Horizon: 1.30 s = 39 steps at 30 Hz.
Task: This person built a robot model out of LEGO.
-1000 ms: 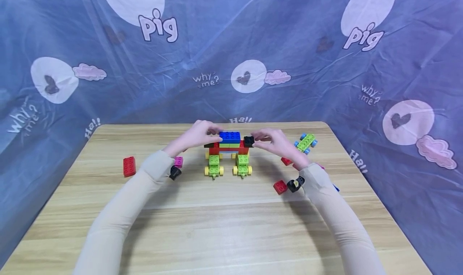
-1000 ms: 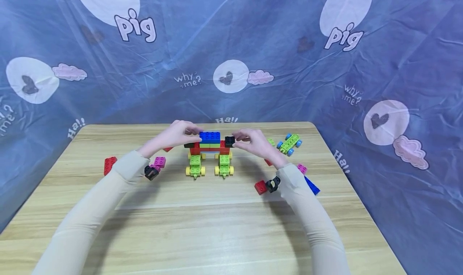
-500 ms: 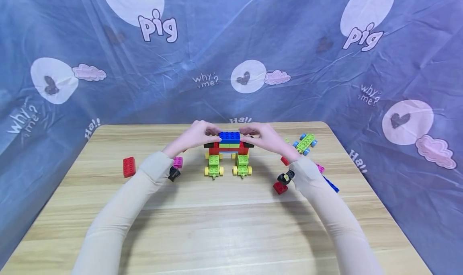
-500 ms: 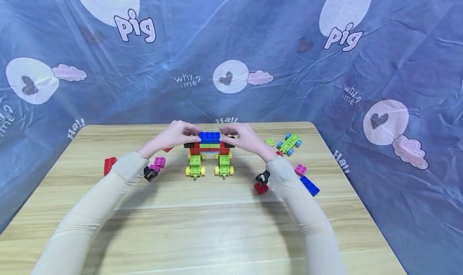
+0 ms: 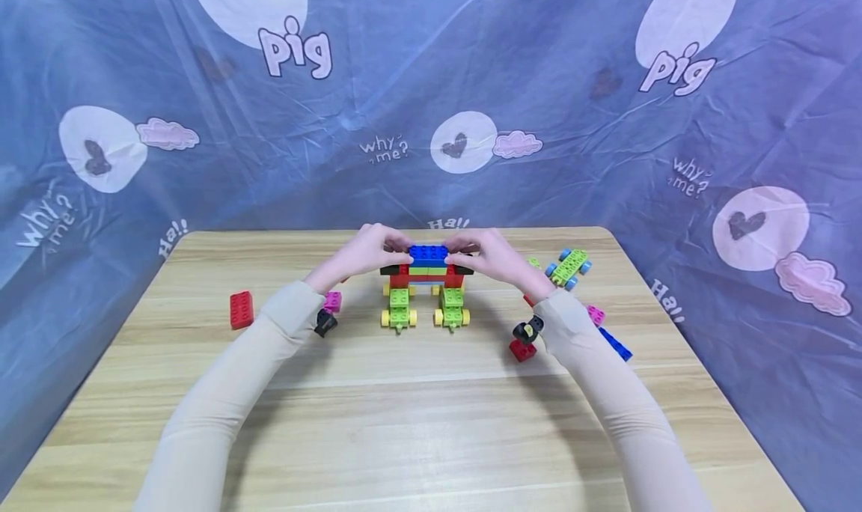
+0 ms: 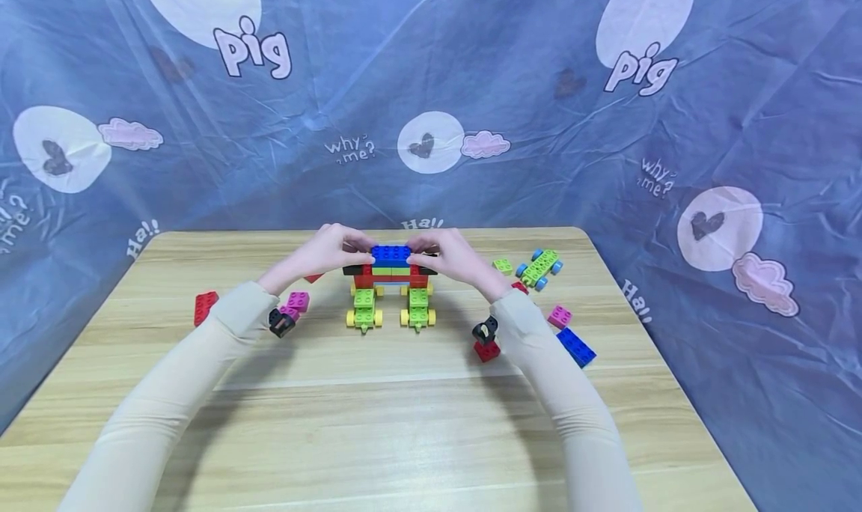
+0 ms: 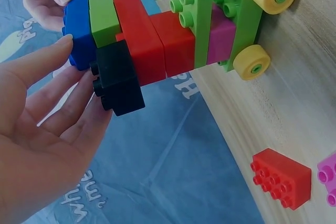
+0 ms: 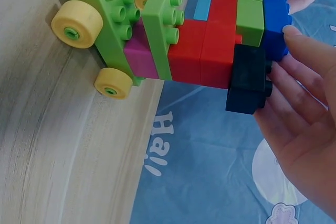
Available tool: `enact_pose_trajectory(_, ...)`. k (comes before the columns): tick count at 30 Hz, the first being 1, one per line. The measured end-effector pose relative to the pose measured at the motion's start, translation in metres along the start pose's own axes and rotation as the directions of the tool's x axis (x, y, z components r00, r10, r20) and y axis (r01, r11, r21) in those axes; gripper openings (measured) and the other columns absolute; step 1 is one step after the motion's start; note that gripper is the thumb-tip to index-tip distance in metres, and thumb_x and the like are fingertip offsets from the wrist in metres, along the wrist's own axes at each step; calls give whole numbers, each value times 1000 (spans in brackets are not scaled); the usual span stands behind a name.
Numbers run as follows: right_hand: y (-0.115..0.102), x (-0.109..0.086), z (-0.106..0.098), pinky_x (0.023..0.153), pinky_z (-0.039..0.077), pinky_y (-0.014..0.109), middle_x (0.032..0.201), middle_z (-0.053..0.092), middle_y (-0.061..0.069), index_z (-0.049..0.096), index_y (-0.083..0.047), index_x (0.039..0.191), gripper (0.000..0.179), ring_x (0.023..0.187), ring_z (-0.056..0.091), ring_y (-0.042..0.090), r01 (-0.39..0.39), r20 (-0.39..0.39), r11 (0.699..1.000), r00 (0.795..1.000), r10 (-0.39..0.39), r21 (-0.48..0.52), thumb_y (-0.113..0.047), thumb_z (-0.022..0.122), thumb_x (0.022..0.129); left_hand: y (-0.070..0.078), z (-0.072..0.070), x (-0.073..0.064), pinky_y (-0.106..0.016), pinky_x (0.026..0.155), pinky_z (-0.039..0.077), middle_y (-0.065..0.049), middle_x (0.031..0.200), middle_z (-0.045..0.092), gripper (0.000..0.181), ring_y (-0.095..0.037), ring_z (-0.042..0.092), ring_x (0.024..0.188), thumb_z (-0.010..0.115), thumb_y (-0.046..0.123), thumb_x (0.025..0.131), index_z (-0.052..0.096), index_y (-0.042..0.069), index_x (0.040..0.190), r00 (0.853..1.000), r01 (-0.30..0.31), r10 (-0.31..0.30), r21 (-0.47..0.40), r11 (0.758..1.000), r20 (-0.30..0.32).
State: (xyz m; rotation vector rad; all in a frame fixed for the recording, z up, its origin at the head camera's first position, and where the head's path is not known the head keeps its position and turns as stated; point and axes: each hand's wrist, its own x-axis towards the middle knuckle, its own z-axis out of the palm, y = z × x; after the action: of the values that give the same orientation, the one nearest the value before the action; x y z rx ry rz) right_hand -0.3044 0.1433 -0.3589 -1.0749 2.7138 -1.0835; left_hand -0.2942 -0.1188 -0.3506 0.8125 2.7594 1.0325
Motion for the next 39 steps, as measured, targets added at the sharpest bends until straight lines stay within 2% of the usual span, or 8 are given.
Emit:
enact_pose_trajectory(8,-2,1,-1,93,59,43,108,75,15,72,-2,111,26,99,72,27,7,-1,1000,1000,-7,-11,-14,74,89,3,-2,0,-40,91,58,-14,108,76,30,-26,73,99,75,20,88,74,3,113,1000,10,-10,15,1000,0)
enact_pose_trajectory(16,-4,5,-4,90,60,42,107,76,15,73,-1,110,26,98,73,28,5,28,1000,1000,-5,-19,-15,75,88,8,-7,1,-40,93,58,-14,111,75,33,-26,72,104,76,19,87,73,2,115,998,56,-56,-4,998,41)
enact_pose_trajectory(24,-7,6,-3,92,59,42,107,75,17,71,0,112,27,99,72,28,-32,42,999,999,33,-36,-14,74,89,3,-5,1,-40,94,57,-13,112,75,33,-26,71,104,76,21,88,73,4,115,998,55,-55,-10,998,29)
enact_pose_trajectory(31,-6,4,-1,91,59,42,108,75,18,70,1,113,28,98,72,28,-12,40,998,999,14,-57,-14,73,89,-1,0,-3,-44,101,55,-14,116,74,32,-29,69,111,74,18,89,72,4,117,997,72,-71,-67,995,16)
enact_pose_trajectory(39,-4,2,-2,93,59,43,108,74,17,70,0,113,28,99,71,27,-15,31,999,999,16,-43,-14,73,90,-2,1,-4,-43,100,55,-15,117,73,35,-29,69,111,75,19,88,71,3,119,997,79,-79,-132,988,4)
